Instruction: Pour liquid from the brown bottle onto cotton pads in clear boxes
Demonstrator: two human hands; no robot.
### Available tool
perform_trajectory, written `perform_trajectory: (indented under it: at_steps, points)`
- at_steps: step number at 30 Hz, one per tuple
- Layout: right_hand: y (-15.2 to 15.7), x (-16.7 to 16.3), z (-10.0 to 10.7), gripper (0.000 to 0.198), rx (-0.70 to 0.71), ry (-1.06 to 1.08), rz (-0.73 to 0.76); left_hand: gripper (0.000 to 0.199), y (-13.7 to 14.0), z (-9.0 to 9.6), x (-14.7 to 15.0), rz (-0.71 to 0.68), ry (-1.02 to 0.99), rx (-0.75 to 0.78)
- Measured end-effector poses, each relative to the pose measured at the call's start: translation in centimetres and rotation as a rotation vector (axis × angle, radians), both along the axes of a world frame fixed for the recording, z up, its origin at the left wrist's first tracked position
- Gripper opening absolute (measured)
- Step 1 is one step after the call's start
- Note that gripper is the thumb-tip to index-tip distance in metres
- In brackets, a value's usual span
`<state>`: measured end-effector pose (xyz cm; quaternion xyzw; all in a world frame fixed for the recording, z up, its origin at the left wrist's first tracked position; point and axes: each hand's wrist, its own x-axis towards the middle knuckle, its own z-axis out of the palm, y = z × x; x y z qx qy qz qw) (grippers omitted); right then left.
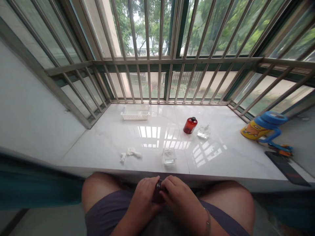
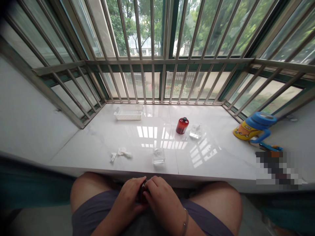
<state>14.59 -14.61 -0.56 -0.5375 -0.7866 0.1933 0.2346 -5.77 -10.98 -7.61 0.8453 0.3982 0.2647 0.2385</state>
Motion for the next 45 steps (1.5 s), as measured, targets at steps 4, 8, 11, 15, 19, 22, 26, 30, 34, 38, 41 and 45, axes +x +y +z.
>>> perform_trajectory:
  at_steps: [4,8,11,15,19,22,26,30,34,38,41,45]
  points:
    - [0.1,0.7,-0.1,0.028,0.052,0.010,0.143,0.086,0.1,0.3,-0.4,-0.026,0.006,-0.102]
    - [0.4,1.2,0.8,0.024,0.040,0.061,0.241,0.093,0.4,0.9,-0.9,-0.070,0.028,-0.189]
    - [0.6,0.9,1.4,0.031,0.006,0.093,0.249,0.088,0.6,1.5,-1.1,-0.073,0.029,-0.215]
    - [0.7,0.0,1.0,0.050,-0.036,0.077,0.076,0.076,0.5,1.9,-1.1,-0.056,-0.001,-0.182]
    - [1.0,-0.6,0.1,0.035,-0.065,0.001,0.059,0.078,0.2,1.2,-1.4,-0.023,0.010,-0.137]
    - [1.1,-0.7,0.1,0.036,-0.060,0.020,0.113,0.080,0.2,0.9,-1.5,-0.005,0.022,-0.139]
    - [1.3,-0.6,0.2,0.056,-0.067,0.146,0.008,0.076,0.4,1.4,-1.5,0.011,0.004,-0.163]
    - [1.5,-0.6,0.3,0.045,-0.127,0.197,-0.019,0.077,0.6,1.8,-1.3,0.023,-0.024,-0.169]
    - [1.7,-0.6,0.6,0.045,-0.169,0.223,0.015,0.080,0.7,1.8,-1.4,0.039,-0.042,-0.243]
    - [2.1,-0.3,1.3,0.048,-0.200,0.251,0.049,0.081,0.7,2.0,-1.4,0.043,-0.109,-0.345]
    - [2.2,-0.2,1.7,0.051,-0.206,0.278,0.087,0.077,0.8,1.9,-1.4,0.051,-0.143,-0.379]
    - [2.3,-0.4,1.6,0.050,-0.189,0.259,0.024,0.079,0.7,1.5,-1.3,0.078,-0.145,-0.366]
